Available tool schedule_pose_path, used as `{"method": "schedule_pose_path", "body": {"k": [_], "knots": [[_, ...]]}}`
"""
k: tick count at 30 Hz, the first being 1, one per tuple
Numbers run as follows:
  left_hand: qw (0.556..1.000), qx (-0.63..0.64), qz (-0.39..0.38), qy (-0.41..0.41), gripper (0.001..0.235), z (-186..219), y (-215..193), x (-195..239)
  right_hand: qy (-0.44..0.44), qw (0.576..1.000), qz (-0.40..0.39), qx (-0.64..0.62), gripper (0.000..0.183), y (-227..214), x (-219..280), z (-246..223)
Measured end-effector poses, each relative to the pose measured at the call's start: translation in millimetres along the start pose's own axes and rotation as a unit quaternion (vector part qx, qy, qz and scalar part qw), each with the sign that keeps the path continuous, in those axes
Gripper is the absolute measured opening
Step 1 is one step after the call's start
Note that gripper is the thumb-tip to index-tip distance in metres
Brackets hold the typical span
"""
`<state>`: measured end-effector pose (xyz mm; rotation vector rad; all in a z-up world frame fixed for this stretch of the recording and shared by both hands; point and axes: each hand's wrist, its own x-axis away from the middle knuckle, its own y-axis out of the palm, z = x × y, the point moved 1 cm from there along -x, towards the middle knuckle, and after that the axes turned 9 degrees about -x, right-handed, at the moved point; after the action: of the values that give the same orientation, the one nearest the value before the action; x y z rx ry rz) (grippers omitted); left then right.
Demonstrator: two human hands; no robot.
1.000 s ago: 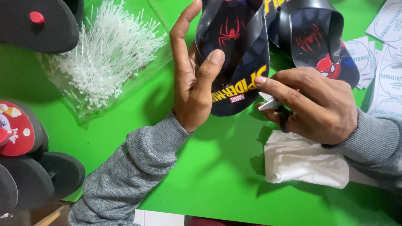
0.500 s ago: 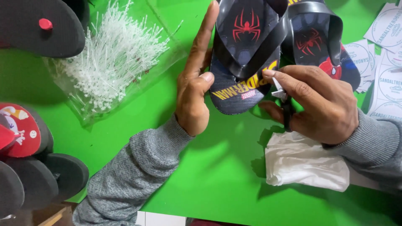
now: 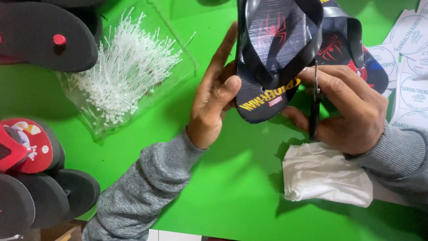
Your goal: Trimming excess rubber material from the edges of flip-flops using scissors to finish the product.
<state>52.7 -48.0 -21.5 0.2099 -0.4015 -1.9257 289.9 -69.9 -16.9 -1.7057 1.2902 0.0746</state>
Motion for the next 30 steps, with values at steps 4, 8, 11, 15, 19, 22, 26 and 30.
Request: {"method": "schedule_pose_path", "body": {"k": [4,8,11,15,19,22,26,30], "knots": [[0.998,0.022,-0.012,-0.052,0.072,-25.5,-15.3,-2.7,0.031,0.999,-0.014,-0.009,0.051,-1.9,1.1,1.0],[0.986,0.119,-0.112,-0.034,0.088,-24.2,-11.3,-2.0,0.023,0.999,-0.013,-0.028,0.050,-2.1,-1.2,-0.3],[0.984,0.118,-0.127,-0.047,0.098,-15.1,-7.4,-0.6,0.028,0.999,-0.034,-0.025,0.047,-3.0,4.3,4.5],[0.990,0.093,-0.103,-0.014,0.101,-14.1,-6.7,-1.0,0.016,0.998,-0.053,-0.032,0.041,-2.6,-0.3,2.3],[0.997,0.003,-0.076,0.014,0.092,-26.0,-18.3,0.0,-0.012,0.999,-0.047,0.008,0.050,-1.2,3.9,6.4],[0.998,0.050,-0.030,0.030,0.100,-20.3,-17.1,-4.0,-0.092,0.994,-0.045,0.045,0.051,-1.5,-5.5,1.1],[0.997,-0.061,-0.025,0.039,0.098,-28.0,-26.5,-7.5,-0.135,0.985,-0.065,0.083,0.046,-5.5,-12.9,-5.1],[1.000,-0.002,-0.005,0.009,0.082,-18.0,-20.5,-3.0,-0.153,0.979,-0.082,0.111,0.046,-6.3,-15.6,-8.1]]}}
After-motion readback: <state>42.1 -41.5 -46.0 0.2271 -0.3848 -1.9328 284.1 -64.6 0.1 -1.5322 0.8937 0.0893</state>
